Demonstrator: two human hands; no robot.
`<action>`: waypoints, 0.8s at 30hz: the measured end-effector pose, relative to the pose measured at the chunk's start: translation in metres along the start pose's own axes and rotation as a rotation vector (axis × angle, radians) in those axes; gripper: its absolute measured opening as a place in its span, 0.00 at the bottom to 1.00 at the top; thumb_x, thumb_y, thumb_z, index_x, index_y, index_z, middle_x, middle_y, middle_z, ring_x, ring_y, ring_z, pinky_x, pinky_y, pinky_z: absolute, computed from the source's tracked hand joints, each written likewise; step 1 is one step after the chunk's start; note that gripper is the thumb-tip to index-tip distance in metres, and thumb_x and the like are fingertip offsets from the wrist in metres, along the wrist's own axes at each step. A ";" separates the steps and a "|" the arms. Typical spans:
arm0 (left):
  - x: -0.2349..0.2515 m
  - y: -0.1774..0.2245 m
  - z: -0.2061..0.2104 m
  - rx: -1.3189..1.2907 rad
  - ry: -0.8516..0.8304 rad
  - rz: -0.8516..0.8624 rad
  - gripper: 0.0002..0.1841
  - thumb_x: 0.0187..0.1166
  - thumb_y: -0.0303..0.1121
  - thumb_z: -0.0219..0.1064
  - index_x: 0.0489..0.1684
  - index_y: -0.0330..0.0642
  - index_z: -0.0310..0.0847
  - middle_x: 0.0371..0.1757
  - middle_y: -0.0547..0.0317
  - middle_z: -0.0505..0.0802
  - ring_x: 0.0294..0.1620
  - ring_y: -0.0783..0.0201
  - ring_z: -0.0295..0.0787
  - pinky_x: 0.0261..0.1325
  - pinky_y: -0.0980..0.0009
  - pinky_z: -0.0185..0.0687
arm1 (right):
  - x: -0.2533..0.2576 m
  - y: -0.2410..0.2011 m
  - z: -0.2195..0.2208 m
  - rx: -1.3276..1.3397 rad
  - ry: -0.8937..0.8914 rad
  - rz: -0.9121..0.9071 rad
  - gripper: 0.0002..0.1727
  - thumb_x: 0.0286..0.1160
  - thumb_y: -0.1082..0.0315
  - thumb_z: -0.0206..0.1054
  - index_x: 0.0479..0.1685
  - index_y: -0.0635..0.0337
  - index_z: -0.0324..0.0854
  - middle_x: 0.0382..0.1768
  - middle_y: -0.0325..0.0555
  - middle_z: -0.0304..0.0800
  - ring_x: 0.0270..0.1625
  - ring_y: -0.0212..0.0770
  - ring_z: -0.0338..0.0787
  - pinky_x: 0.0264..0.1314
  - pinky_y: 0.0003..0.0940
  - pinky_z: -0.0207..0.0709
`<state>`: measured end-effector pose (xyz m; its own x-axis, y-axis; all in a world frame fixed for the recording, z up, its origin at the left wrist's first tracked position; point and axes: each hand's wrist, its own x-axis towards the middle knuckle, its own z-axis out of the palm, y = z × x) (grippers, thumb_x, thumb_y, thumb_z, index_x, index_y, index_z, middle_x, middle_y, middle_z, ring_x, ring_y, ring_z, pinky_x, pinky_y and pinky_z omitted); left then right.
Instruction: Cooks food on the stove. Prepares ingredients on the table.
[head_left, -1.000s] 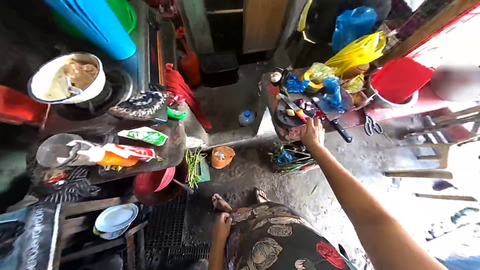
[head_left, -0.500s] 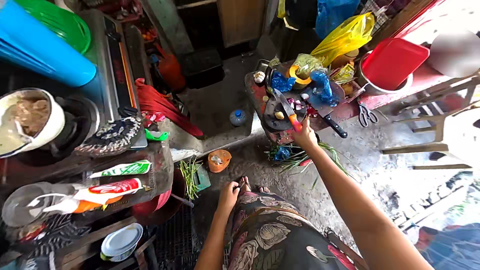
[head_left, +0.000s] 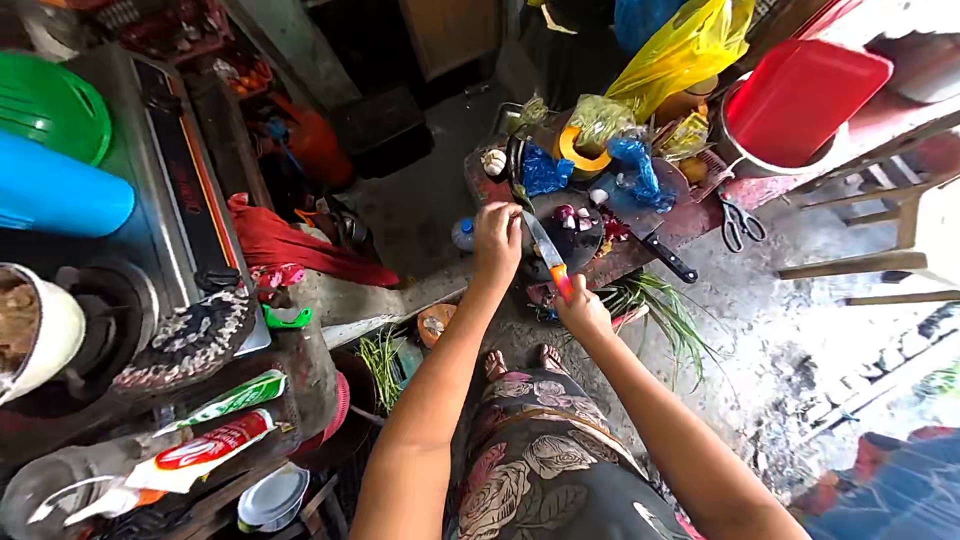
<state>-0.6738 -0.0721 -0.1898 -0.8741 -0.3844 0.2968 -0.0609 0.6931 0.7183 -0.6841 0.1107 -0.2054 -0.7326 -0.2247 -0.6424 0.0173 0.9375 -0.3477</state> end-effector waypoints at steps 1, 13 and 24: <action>0.017 0.008 0.010 0.005 0.015 0.031 0.15 0.85 0.27 0.61 0.63 0.30 0.84 0.68 0.35 0.86 0.75 0.39 0.79 0.81 0.49 0.72 | 0.000 -0.002 -0.001 -0.024 -0.014 0.009 0.31 0.87 0.53 0.56 0.85 0.57 0.62 0.63 0.65 0.88 0.67 0.65 0.88 0.66 0.66 0.78; 0.046 -0.014 0.126 0.522 -0.283 0.264 0.35 0.86 0.61 0.52 0.89 0.52 0.67 0.92 0.46 0.66 0.93 0.37 0.52 0.89 0.29 0.38 | 0.004 -0.007 -0.003 -0.086 -0.107 0.061 0.28 0.89 0.54 0.53 0.83 0.57 0.60 0.60 0.61 0.90 0.65 0.61 0.91 0.63 0.61 0.82; 0.042 0.003 0.118 0.408 0.036 0.352 0.37 0.84 0.67 0.48 0.89 0.57 0.68 0.90 0.40 0.68 0.92 0.31 0.53 0.84 0.21 0.36 | 0.008 -0.007 -0.002 -0.123 -0.138 0.075 0.29 0.90 0.54 0.52 0.85 0.59 0.59 0.61 0.63 0.89 0.64 0.62 0.91 0.63 0.61 0.82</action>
<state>-0.7676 -0.0140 -0.2493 -0.8590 -0.1021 0.5017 0.0438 0.9617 0.2707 -0.6912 0.1033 -0.2067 -0.6324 -0.1789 -0.7537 -0.0206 0.9765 -0.2145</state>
